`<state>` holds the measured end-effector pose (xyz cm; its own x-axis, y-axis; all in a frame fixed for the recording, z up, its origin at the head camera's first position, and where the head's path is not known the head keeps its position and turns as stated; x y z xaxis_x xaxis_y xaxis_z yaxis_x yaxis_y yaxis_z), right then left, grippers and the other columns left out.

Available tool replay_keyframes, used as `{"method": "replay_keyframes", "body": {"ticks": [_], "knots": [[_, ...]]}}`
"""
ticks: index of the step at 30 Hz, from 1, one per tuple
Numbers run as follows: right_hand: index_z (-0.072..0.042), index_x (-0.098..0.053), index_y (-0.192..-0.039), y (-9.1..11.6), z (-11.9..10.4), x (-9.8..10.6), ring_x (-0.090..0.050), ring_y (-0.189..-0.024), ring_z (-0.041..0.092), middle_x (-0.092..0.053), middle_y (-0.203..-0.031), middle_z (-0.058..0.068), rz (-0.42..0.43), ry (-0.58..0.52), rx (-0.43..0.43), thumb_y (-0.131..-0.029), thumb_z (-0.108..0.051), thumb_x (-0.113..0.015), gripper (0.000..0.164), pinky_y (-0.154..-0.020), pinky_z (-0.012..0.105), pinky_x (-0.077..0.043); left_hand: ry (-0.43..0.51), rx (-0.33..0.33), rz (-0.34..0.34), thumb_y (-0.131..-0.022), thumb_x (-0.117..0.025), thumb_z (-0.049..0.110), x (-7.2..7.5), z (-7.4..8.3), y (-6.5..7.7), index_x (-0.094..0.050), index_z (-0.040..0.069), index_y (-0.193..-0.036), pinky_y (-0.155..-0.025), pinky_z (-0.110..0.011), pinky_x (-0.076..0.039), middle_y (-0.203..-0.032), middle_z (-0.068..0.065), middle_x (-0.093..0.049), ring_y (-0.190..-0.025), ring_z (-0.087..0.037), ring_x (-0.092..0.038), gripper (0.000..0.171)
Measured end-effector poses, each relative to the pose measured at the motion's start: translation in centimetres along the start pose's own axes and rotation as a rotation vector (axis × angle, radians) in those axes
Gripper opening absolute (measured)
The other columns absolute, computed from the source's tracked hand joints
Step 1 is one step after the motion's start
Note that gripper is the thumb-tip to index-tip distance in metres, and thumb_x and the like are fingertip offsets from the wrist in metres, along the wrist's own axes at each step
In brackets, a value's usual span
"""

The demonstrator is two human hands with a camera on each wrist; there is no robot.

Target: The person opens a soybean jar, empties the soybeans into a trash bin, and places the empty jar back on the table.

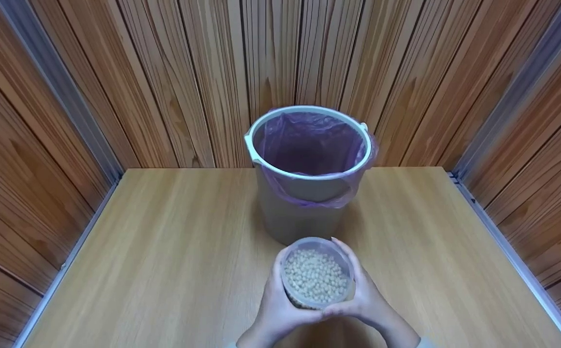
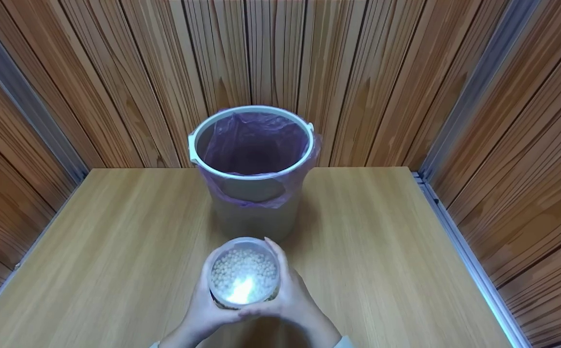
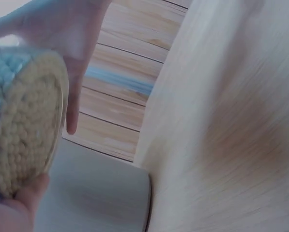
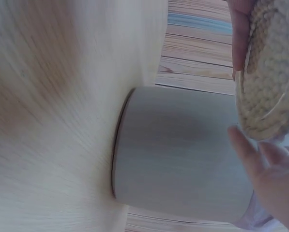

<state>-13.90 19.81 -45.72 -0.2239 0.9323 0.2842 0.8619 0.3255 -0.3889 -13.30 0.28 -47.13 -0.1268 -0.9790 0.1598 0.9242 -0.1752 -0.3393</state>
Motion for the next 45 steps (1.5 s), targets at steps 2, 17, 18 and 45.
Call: {"method": "replay_keyframes", "body": {"ticks": [2, 17, 18, 45], "knots": [[-0.008, -0.026, -0.155, -0.1, -0.2, -0.2, -0.046, -0.135, 0.013, -0.044, -0.152, 0.014, 0.030, 0.063, 0.029, -0.063, -0.035, -0.093, 0.117, -0.109, 0.021, -0.036, -0.054, -0.002, 0.023, -0.057, -0.095, 0.044, 0.0, 0.2, 0.2, -0.028, 0.021, -0.151, -0.107, -0.041, -0.045, -0.143, 0.003, -0.049, -0.127, -0.018, -0.052, 0.118], [-0.006, -0.049, -0.142, -0.6, -0.9, 0.5, -0.048, -0.135, 0.011, -0.053, -0.144, 0.011, 0.020, 0.142, 0.139, -0.057, -0.028, -0.093, 0.098, -0.113, 0.021, -0.034, 0.002, -0.071, -0.065, -0.057, -0.096, 0.038, 0.8, 0.8, -0.1, -0.032, 0.020, -0.148, -0.104, -0.037, -0.047, -0.140, 0.001, -0.054, -0.123, -0.017, -0.056, 0.112], [-0.005, -0.050, -0.141, -0.7, -0.9, 0.5, -0.049, -0.134, 0.012, -0.053, -0.144, 0.012, 0.009, 0.126, 0.152, -0.058, -0.029, -0.093, 0.097, -0.112, 0.022, -0.035, 0.028, -0.065, -0.084, -0.057, -0.096, 0.036, 0.9, 0.9, -0.1, -0.032, 0.020, -0.148, -0.104, -0.037, -0.047, -0.140, 0.000, -0.054, -0.123, -0.018, -0.056, 0.112], [-0.014, -0.022, -0.157, -0.4, -1.8, 0.1, -0.040, -0.140, 0.014, -0.033, -0.160, 0.009, -0.035, -0.024, -0.040, -0.065, -0.020, -0.092, 0.117, -0.112, 0.026, -0.034, -0.014, -0.097, 0.088, -0.057, -0.097, 0.037, 0.2, 1.2, 0.3, -0.028, 0.016, -0.152, -0.105, -0.038, -0.048, -0.143, -0.002, -0.051, -0.126, -0.021, -0.055, 0.119]]}}
Point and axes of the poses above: each hand's wrist, its own y-axis away from the middle knuckle, its own x-axis out of the back of the hand, z = x × y, the point moved 1 cm from there along -y, towards the middle knuckle
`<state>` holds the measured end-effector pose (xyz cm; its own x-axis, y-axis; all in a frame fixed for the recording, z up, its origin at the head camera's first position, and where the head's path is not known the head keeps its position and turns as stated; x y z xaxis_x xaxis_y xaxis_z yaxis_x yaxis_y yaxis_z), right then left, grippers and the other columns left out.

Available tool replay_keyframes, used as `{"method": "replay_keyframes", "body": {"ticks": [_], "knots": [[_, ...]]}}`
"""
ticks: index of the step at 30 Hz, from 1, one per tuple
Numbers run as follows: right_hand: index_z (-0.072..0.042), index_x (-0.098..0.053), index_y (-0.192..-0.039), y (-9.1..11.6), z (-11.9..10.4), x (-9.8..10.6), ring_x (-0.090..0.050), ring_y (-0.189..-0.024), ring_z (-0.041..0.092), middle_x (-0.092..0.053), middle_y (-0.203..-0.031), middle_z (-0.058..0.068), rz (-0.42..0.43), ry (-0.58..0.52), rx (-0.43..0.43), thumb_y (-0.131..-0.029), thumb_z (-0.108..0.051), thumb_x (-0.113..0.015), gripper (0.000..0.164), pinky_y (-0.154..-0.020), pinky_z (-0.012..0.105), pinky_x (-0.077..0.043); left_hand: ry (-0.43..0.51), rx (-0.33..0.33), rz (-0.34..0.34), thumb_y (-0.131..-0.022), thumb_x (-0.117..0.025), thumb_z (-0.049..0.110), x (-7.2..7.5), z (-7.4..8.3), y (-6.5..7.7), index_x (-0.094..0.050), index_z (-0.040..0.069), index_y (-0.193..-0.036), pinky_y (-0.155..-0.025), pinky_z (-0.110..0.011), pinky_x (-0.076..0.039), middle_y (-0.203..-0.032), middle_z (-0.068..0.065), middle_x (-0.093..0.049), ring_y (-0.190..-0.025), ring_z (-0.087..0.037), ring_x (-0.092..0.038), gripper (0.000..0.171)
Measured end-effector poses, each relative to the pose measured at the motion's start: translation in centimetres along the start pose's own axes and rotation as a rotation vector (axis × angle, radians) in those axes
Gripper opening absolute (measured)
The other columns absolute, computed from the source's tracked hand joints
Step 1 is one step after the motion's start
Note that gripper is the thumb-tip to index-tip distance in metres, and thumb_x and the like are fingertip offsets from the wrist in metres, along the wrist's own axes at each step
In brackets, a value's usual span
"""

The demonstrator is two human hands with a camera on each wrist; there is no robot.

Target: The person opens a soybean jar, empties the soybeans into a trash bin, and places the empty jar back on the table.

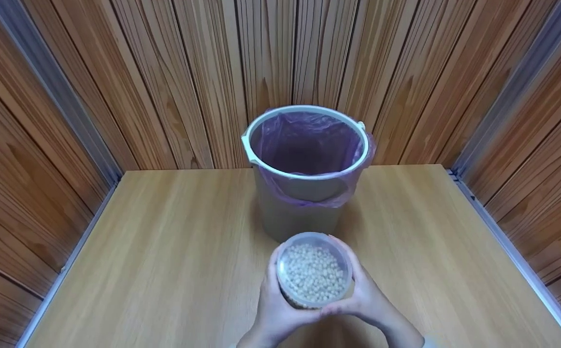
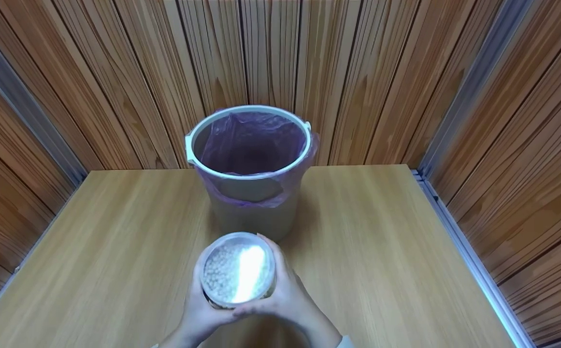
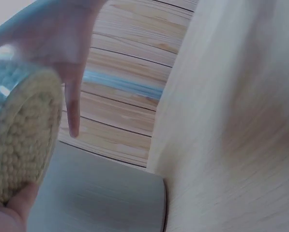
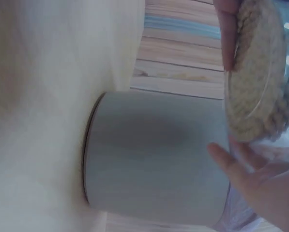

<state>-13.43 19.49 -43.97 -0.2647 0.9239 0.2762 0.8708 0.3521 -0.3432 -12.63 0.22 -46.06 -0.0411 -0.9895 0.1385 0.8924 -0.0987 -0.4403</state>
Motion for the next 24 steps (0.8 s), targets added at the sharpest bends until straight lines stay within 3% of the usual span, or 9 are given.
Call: {"method": "replay_keyframes", "body": {"ticks": [2, 6, 11, 16, 20, 24], "knots": [[-0.013, -0.023, -0.157, -0.1, -0.2, -0.2, -0.039, -0.142, 0.015, -0.030, -0.161, 0.009, 0.014, -0.008, 0.001, -0.063, -0.018, -0.093, 0.117, -0.113, 0.033, -0.034, -0.011, 0.031, 0.013, -0.056, -0.097, 0.038, 0.0, 0.0, 0.2, -0.028, 0.016, -0.152, -0.106, -0.037, -0.047, -0.143, -0.001, -0.051, -0.126, -0.020, -0.054, 0.120], [-0.010, -0.023, -0.156, -0.4, -0.6, -0.1, -0.036, -0.144, 0.015, -0.023, -0.165, 0.010, -0.024, -0.056, 0.017, -0.063, -0.013, -0.091, 0.116, -0.112, 0.044, -0.033, 0.051, 0.045, -0.034, -0.057, -0.097, 0.033, 0.2, 0.1, 0.3, -0.028, 0.020, -0.152, -0.106, -0.038, -0.047, -0.144, -0.002, -0.050, -0.127, -0.021, -0.053, 0.118], [-0.001, -0.019, -0.155, -0.6, -0.8, 1.0, -0.035, -0.145, 0.021, -0.019, -0.164, 0.018, -0.181, -0.215, 0.076, -0.071, -0.017, -0.087, 0.109, -0.114, 0.029, -0.033, 0.208, 0.031, -0.177, -0.058, -0.097, 0.021, 0.6, 0.3, 0.1, -0.027, 0.022, -0.152, -0.108, -0.038, -0.045, -0.148, -0.003, -0.046, -0.131, -0.025, -0.050, 0.118], [0.005, -0.018, -0.153, -0.9, -0.9, 1.8, -0.034, -0.145, 0.027, -0.021, -0.162, 0.025, -0.336, -0.321, 0.135, -0.077, -0.022, -0.084, 0.105, -0.117, 0.029, -0.031, 0.323, 0.087, -0.290, -0.057, -0.096, 0.011, 1.1, 0.6, -0.1, -0.026, 0.024, -0.153, -0.112, -0.036, -0.042, -0.150, -0.002, -0.042, -0.135, -0.025, -0.046, 0.119], [0.004, -0.015, -0.153, -1.1, -0.8, 2.0, -0.035, -0.143, 0.028, -0.022, -0.162, 0.023, -0.388, -0.365, 0.140, -0.078, -0.021, -0.083, 0.104, -0.116, 0.032, -0.034, 0.339, 0.068, -0.306, -0.057, -0.095, 0.010, 1.2, 0.6, -0.3, -0.027, 0.022, -0.152, -0.112, -0.038, -0.042, -0.149, -0.004, -0.043, -0.134, -0.028, -0.046, 0.118], [0.001, -0.014, -0.155, -1.0, -0.7, 2.0, -0.035, -0.141, 0.025, -0.023, -0.162, 0.018, -0.362, -0.356, 0.110, -0.080, -0.021, -0.080, 0.102, -0.112, 0.034, -0.037, 0.348, 0.038, -0.270, -0.059, -0.095, 0.010, 1.0, 0.5, -0.2, -0.029, 0.019, -0.151, -0.110, -0.039, -0.044, -0.148, -0.007, -0.044, -0.133, -0.030, -0.047, 0.114]]}}
Point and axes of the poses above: each hand's wrist, its own y-axis away from the middle knuckle, its own x-axis out of the back of the hand, z = x × y, the point moved 1 cm from there along -y, towards the middle knuckle
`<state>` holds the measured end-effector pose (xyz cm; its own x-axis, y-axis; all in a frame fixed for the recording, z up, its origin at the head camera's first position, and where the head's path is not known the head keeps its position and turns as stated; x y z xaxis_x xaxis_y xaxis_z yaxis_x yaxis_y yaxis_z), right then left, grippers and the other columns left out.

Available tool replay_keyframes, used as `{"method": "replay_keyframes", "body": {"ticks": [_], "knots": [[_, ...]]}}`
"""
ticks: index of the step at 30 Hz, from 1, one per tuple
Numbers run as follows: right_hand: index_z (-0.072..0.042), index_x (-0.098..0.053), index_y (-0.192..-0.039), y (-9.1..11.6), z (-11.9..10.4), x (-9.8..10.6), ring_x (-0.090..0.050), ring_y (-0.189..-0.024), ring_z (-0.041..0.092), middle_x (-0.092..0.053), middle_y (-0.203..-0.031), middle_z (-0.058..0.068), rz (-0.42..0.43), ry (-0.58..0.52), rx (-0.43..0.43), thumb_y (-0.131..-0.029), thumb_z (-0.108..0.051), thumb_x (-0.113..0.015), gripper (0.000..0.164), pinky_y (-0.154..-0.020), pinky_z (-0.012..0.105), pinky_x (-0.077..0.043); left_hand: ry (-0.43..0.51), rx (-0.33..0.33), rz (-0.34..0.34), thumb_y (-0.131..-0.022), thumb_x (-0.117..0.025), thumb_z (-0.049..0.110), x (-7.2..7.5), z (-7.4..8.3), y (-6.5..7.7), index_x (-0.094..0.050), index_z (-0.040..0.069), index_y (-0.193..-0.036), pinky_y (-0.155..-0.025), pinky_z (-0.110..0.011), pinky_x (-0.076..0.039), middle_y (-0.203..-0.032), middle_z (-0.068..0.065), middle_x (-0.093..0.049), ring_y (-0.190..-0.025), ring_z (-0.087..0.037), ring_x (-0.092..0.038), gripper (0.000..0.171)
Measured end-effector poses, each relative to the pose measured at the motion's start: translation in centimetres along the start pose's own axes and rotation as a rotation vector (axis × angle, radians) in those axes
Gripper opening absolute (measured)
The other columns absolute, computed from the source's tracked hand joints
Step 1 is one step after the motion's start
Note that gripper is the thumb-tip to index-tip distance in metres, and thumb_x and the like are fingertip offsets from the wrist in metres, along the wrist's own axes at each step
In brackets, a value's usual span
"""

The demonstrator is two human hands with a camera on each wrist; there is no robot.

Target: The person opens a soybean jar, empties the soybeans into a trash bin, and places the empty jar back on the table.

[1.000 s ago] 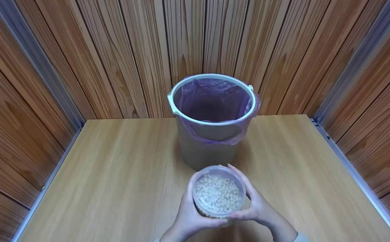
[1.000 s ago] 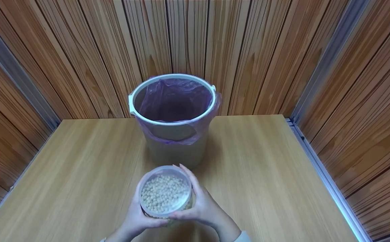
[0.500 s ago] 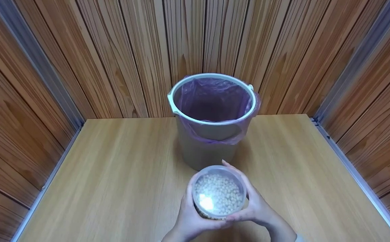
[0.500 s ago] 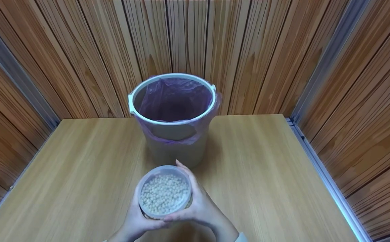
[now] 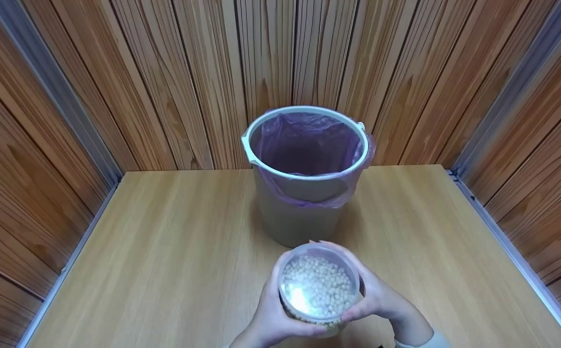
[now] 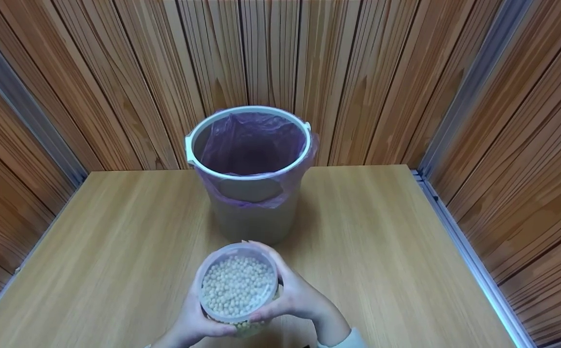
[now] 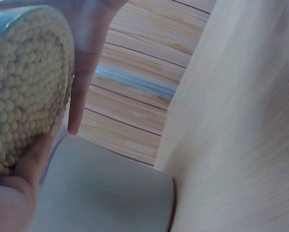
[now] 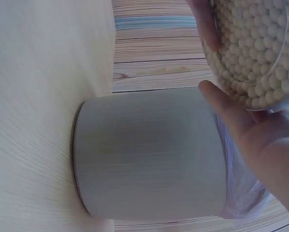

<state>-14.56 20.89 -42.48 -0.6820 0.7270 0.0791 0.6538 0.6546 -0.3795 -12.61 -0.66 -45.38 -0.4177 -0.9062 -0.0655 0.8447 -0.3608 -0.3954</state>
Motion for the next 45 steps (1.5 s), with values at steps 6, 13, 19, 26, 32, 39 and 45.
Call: {"method": "replay_keyframes", "body": {"ticks": [6, 13, 19, 26, 32, 39, 45], "knots": [[-0.002, -0.018, -0.156, 0.2, 0.2, -0.8, -0.036, -0.141, 0.019, -0.029, -0.160, 0.015, 0.153, 0.085, -0.040, -0.078, -0.017, -0.080, 0.100, -0.111, 0.027, -0.034, -0.065, -0.081, 0.131, -0.058, -0.096, 0.013, -0.5, -0.2, 0.1, -0.029, 0.015, -0.150, -0.108, -0.039, -0.047, -0.145, -0.011, -0.047, -0.129, -0.030, -0.051, 0.113], [-0.017, -0.017, -0.159, -0.3, -0.1, -3.4, -0.033, -0.146, 0.013, -0.028, -0.163, 0.006, 0.403, 0.425, -0.066, -0.064, -0.014, -0.091, 0.120, -0.113, 0.019, -0.028, -0.444, -0.050, 0.384, -0.054, -0.097, 0.036, -1.1, -0.2, 0.4, -0.029, 0.010, -0.150, -0.102, -0.041, -0.050, -0.143, -0.005, -0.051, -0.125, -0.020, -0.055, 0.121], [-0.020, -0.024, -0.156, -0.8, -0.4, -4.5, -0.038, -0.142, 0.013, -0.035, -0.159, 0.000, 0.500, 0.539, -0.101, -0.059, -0.021, -0.096, 0.121, -0.113, 0.021, -0.030, -0.483, -0.038, 0.406, -0.053, -0.097, 0.037, -1.2, -0.3, 0.4, -0.031, 0.010, -0.150, -0.100, -0.042, -0.050, -0.143, -0.004, -0.051, -0.124, -0.021, -0.056, 0.120], [-0.016, -0.030, -0.155, -0.5, -0.6, -3.5, -0.041, -0.141, 0.020, -0.040, -0.157, 0.002, 0.415, 0.449, -0.097, -0.060, -0.015, -0.093, 0.114, -0.111, 0.028, -0.034, -0.292, -0.035, 0.267, -0.057, -0.097, 0.029, -0.6, -0.4, 0.3, -0.029, 0.019, -0.151, -0.102, -0.037, -0.050, -0.142, -0.003, -0.051, -0.125, -0.021, -0.055, 0.116], [-0.013, -0.029, -0.154, -0.2, -0.5, -2.0, -0.043, -0.138, 0.020, -0.038, -0.157, 0.008, 0.284, 0.315, -0.107, -0.063, -0.008, -0.088, 0.108, -0.109, 0.029, -0.038, -0.141, -0.005, 0.151, -0.058, -0.096, 0.019, -0.2, -0.4, 0.3, -0.029, 0.020, -0.151, -0.107, -0.035, -0.046, -0.144, -0.006, -0.049, -0.127, -0.024, -0.052, 0.114], [-0.003, -0.026, -0.153, 0.0, 0.0, -1.0, -0.044, -0.135, 0.023, -0.036, -0.155, 0.021, 0.168, 0.210, -0.031, -0.071, -0.012, -0.084, 0.101, -0.107, 0.032, -0.041, -0.034, 0.072, 0.094, -0.058, -0.095, 0.014, -0.1, -0.1, 0.2, -0.030, 0.025, -0.150, -0.109, -0.035, -0.043, -0.146, -0.003, -0.047, -0.130, -0.025, -0.049, 0.113], [-0.001, -0.028, -0.152, 0.1, 0.2, -0.8, -0.044, -0.135, 0.022, -0.039, -0.154, 0.017, 0.144, 0.151, -0.008, -0.076, -0.021, -0.083, 0.096, -0.109, 0.030, -0.039, -0.020, 0.094, 0.058, -0.058, -0.095, 0.013, 0.2, -0.2, 0.3, -0.031, 0.026, -0.150, -0.110, -0.035, -0.042, -0.145, -0.003, -0.048, -0.130, -0.025, -0.049, 0.113]]}}
Point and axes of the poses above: each hand's wrist, its own y-axis away from the middle knuckle, its own x-axis out of the back of the hand, z = x × y, the point moved 1 cm from there along -y, towards the middle knuckle
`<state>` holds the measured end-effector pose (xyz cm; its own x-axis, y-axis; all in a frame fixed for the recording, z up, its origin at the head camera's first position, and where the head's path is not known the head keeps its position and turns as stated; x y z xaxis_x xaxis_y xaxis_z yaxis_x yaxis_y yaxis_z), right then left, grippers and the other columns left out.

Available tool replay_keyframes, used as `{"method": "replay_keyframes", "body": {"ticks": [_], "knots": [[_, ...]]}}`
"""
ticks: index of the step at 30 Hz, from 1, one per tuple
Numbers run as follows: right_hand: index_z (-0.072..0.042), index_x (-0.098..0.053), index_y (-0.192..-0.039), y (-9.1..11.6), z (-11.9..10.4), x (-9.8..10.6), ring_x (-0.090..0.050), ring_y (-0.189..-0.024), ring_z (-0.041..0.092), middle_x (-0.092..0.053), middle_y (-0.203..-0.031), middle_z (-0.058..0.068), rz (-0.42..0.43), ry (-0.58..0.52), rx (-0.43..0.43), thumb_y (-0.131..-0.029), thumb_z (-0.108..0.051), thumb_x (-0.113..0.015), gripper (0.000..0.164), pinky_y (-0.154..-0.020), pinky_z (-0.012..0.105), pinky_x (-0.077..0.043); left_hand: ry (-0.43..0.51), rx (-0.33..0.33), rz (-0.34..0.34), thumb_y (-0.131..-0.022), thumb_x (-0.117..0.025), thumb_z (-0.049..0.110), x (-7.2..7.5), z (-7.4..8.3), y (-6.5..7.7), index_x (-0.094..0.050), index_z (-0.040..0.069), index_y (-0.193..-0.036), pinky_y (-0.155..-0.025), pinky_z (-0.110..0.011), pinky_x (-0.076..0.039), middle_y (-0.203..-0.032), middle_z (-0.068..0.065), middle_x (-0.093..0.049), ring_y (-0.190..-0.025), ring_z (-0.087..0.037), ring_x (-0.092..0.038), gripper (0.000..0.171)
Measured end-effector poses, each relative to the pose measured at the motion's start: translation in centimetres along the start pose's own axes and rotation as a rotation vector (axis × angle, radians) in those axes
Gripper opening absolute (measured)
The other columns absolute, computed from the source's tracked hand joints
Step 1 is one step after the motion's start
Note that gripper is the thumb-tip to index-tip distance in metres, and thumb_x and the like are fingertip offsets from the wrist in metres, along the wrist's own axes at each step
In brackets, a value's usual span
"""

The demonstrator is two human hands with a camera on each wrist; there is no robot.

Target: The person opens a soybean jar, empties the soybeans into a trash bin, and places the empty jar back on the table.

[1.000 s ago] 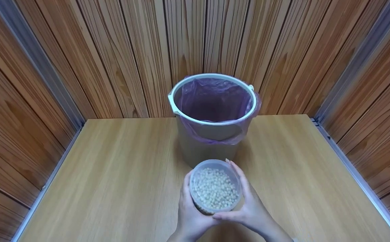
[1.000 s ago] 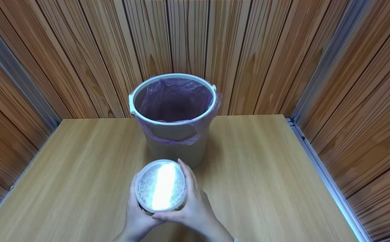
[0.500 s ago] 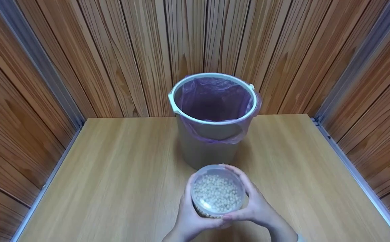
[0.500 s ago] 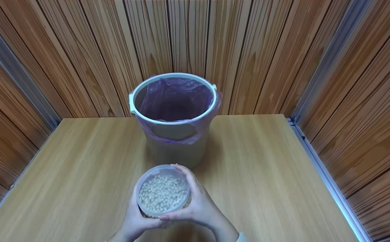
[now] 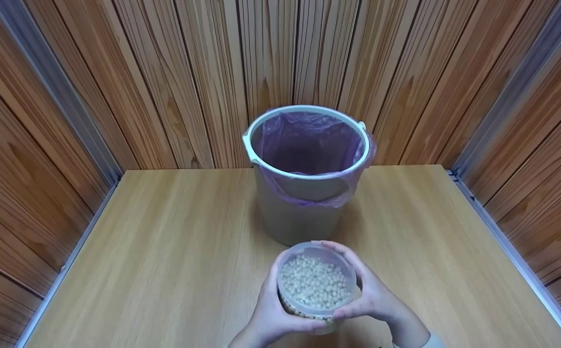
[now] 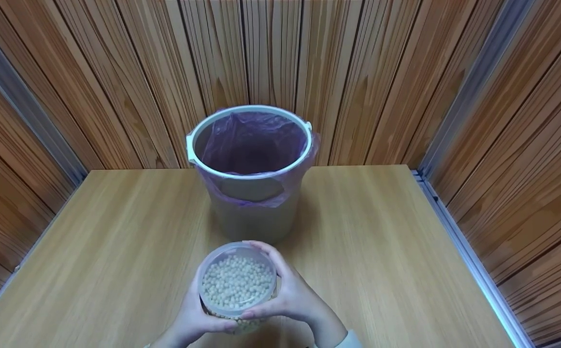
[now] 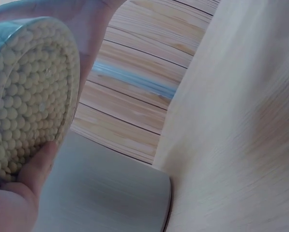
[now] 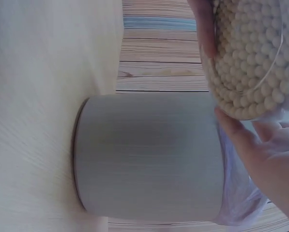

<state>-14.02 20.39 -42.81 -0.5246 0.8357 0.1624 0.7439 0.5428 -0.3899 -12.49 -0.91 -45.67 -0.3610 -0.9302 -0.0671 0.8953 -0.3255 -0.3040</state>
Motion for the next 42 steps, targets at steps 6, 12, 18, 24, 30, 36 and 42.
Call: {"method": "replay_keyframes", "body": {"ticks": [6, 12, 18, 24, 30, 36, 42], "knots": [[0.004, -0.026, -0.151, 0.0, 0.3, 0.0, -0.044, -0.137, 0.020, -0.040, -0.153, 0.015, 0.011, -0.133, 0.023, -0.082, -0.030, -0.080, 0.093, -0.112, 0.026, -0.038, -0.049, -0.052, -0.006, -0.057, -0.096, 0.014, 0.0, -0.4, 0.1, -0.025, 0.024, -0.155, -0.111, -0.033, -0.041, -0.146, -0.005, -0.047, -0.129, -0.024, -0.049, 0.121], [0.001, -0.026, -0.152, 0.3, 0.6, 0.0, -0.044, -0.136, 0.016, -0.040, -0.154, 0.009, 0.080, -0.114, 0.013, -0.081, -0.034, -0.079, 0.095, -0.111, 0.025, -0.037, -0.099, -0.054, 0.021, -0.056, -0.097, 0.020, -0.2, 0.0, 0.2, -0.026, 0.025, -0.153, -0.109, -0.033, -0.043, -0.144, -0.002, -0.048, -0.128, -0.022, -0.051, 0.120], [0.003, -0.025, -0.152, 0.7, 1.1, 0.5, -0.042, -0.141, 0.016, -0.040, -0.155, 0.018, 0.135, -0.034, 0.058, -0.083, -0.033, -0.078, 0.095, -0.113, 0.021, -0.034, -0.119, -0.080, 0.028, -0.056, -0.097, 0.018, 0.4, 0.3, 0.1, -0.027, 0.017, -0.151, -0.109, -0.033, -0.044, -0.143, -0.005, -0.048, -0.127, -0.022, -0.051, 0.118], [-0.001, -0.026, -0.154, 1.7, 1.4, 1.5, -0.042, -0.141, 0.013, -0.040, -0.156, 0.008, 0.256, 0.000, 0.030, -0.080, -0.024, -0.079, 0.095, -0.112, 0.020, -0.035, -0.158, -0.108, 0.078, -0.055, -0.097, 0.018, 1.5, 0.9, 0.0, -0.027, 0.011, -0.152, -0.112, -0.034, -0.042, -0.147, -0.004, -0.047, -0.131, -0.023, -0.051, 0.120], [-0.007, -0.029, -0.154, 2.9, 1.4, 2.4, -0.039, -0.139, 0.007, -0.039, -0.155, -0.004, 0.404, 0.023, -0.047, -0.078, -0.016, -0.076, 0.089, -0.107, 0.016, -0.035, -0.236, -0.158, 0.146, -0.052, -0.098, 0.019, 2.5, 1.5, -0.4, -0.029, 0.011, -0.151, -0.111, -0.032, -0.042, -0.149, -0.007, -0.045, -0.132, -0.022, -0.051, 0.121], [-0.004, -0.026, -0.154, 3.9, 2.1, 3.1, -0.038, -0.133, 0.003, -0.034, -0.155, -0.004, 0.527, 0.089, -0.201, -0.074, -0.003, -0.073, 0.092, -0.114, 0.040, -0.030, -0.217, -0.144, 0.175, -0.052, -0.098, 0.015, 3.5, 2.8, -1.0, -0.029, 0.014, -0.151, -0.112, -0.033, -0.041, -0.151, -0.008, -0.043, -0.133, -0.023, -0.049, 0.121], [0.000, -0.024, -0.153, 5.0, 3.8, 3.6, -0.044, -0.127, 0.011, -0.035, -0.156, 0.013, 0.560, 0.257, -0.302, -0.076, -0.003, -0.072, 0.090, -0.107, 0.069, -0.023, -0.261, -0.179, 0.203, -0.050, -0.098, 0.016, 4.7, 5.0, -2.2, -0.030, 0.011, -0.151, -0.111, -0.037, -0.043, -0.149, -0.010, -0.046, -0.132, -0.028, -0.050, 0.121]]}}
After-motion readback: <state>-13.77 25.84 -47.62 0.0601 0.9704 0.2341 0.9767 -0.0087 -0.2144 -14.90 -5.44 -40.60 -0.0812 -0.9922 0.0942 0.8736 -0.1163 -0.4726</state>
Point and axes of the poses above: each hand's wrist, its own y-axis away from the middle knuckle, its own x-axis out of the back of the hand, z = x × y, the point moved 1 cm from there along -y, towards the middle knuckle
